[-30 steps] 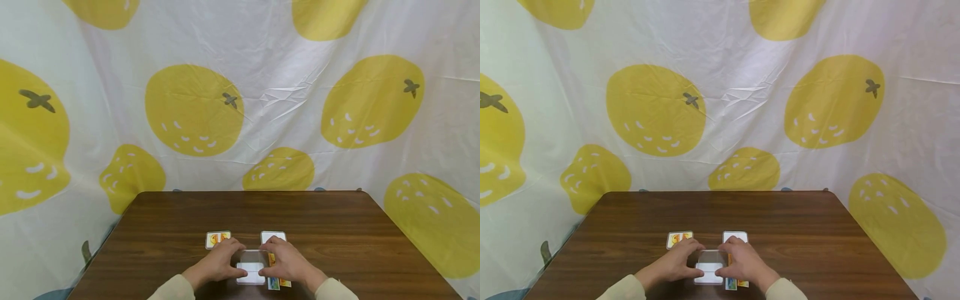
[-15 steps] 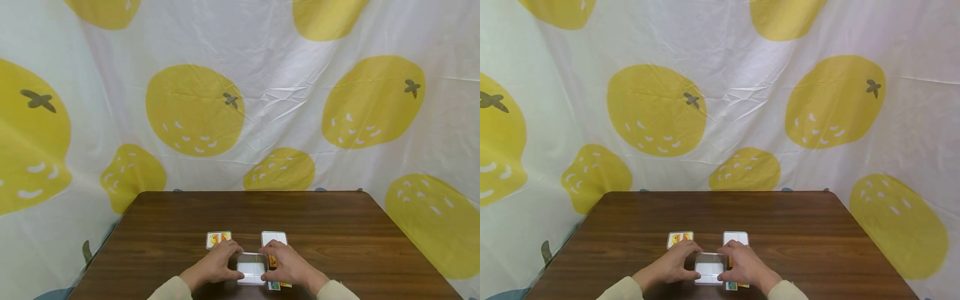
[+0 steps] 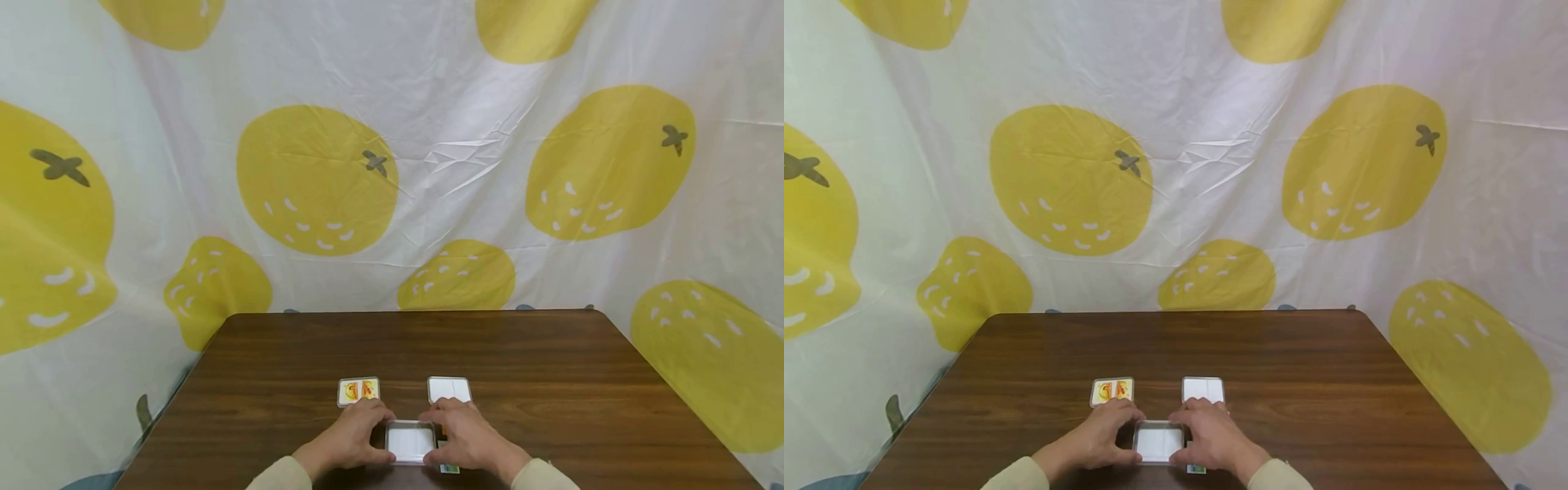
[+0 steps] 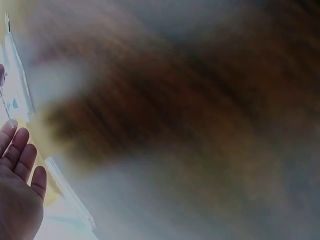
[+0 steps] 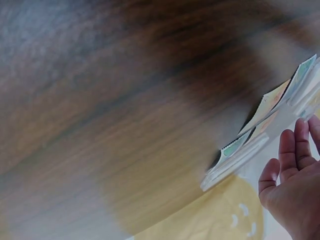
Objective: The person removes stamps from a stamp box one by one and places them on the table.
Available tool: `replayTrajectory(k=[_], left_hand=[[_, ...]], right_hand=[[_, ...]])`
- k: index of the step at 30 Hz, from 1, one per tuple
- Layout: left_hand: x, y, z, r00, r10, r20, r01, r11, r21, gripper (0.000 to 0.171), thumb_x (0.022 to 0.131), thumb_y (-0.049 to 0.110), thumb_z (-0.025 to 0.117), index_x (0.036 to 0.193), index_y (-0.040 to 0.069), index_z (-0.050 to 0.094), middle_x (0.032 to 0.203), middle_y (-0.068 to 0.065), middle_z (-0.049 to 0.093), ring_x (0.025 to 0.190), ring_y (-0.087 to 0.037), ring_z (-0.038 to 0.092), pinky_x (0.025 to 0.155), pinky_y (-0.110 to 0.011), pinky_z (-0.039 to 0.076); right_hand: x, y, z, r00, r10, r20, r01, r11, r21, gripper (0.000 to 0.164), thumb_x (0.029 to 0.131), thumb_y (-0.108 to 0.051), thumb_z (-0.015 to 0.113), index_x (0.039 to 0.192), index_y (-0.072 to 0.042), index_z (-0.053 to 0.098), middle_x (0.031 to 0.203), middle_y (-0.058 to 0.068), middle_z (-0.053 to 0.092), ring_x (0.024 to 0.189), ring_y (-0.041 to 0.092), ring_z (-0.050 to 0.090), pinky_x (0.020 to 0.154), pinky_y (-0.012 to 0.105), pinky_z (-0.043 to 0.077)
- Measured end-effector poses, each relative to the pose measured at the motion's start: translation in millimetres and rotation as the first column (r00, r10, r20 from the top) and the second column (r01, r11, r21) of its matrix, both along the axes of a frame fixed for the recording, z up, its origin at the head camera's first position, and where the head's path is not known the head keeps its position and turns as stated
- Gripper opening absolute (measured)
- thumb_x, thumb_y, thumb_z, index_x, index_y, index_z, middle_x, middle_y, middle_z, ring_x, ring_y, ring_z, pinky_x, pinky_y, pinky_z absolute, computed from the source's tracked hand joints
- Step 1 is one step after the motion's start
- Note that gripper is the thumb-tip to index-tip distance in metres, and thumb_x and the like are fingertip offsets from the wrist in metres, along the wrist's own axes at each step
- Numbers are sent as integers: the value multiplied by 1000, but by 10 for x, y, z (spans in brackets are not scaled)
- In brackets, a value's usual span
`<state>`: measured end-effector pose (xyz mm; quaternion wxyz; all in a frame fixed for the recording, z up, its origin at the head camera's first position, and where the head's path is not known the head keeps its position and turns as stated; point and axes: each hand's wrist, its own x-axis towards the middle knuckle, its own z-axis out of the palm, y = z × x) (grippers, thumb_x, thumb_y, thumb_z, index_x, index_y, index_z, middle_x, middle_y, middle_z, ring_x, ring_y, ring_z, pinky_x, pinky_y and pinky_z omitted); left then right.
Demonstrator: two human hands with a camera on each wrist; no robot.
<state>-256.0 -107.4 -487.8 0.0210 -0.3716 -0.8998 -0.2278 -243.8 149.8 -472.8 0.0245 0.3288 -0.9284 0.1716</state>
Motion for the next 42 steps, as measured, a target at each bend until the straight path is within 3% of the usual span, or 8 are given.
replayTrajectory(k=[11, 18, 42], left_hand=[[-4, 7, -43, 1000, -3, -18, 2, 999, -51, 53, 77, 48, 81, 113, 12, 68, 107, 6, 58, 104, -13, 53, 94, -38, 42], [-11, 10, -78, 999, 20, 37, -18, 997, -71, 53, 78, 49, 80, 116, 14, 67, 110, 7, 57, 107, -13, 52, 94, -40, 41], [-3, 8, -87, 997, 35, 63, -30, 997, -74, 55, 77, 49, 82, 116, 14, 69, 112, 4, 55, 105, -13, 50, 92, -38, 41]], right_hand=[[7, -23, -36, 999, 10, -36, -8, 999, 49, 58, 71, -50, 83, 118, -17, 71, 109, -4, 63, 103, 17, 56, 90, 48, 43], [24, -34, -49, 1000, -1, -6, 2, 999, 54, 60, 72, -48, 83, 119, -13, 70, 114, 3, 64, 108, 25, 57, 95, 57, 40], [34, -40, -29, 998, -17, 59, 13, 997, 80, 60, 75, -49, 82, 121, -13, 69, 118, 5, 62, 116, 30, 53, 98, 59, 39]])
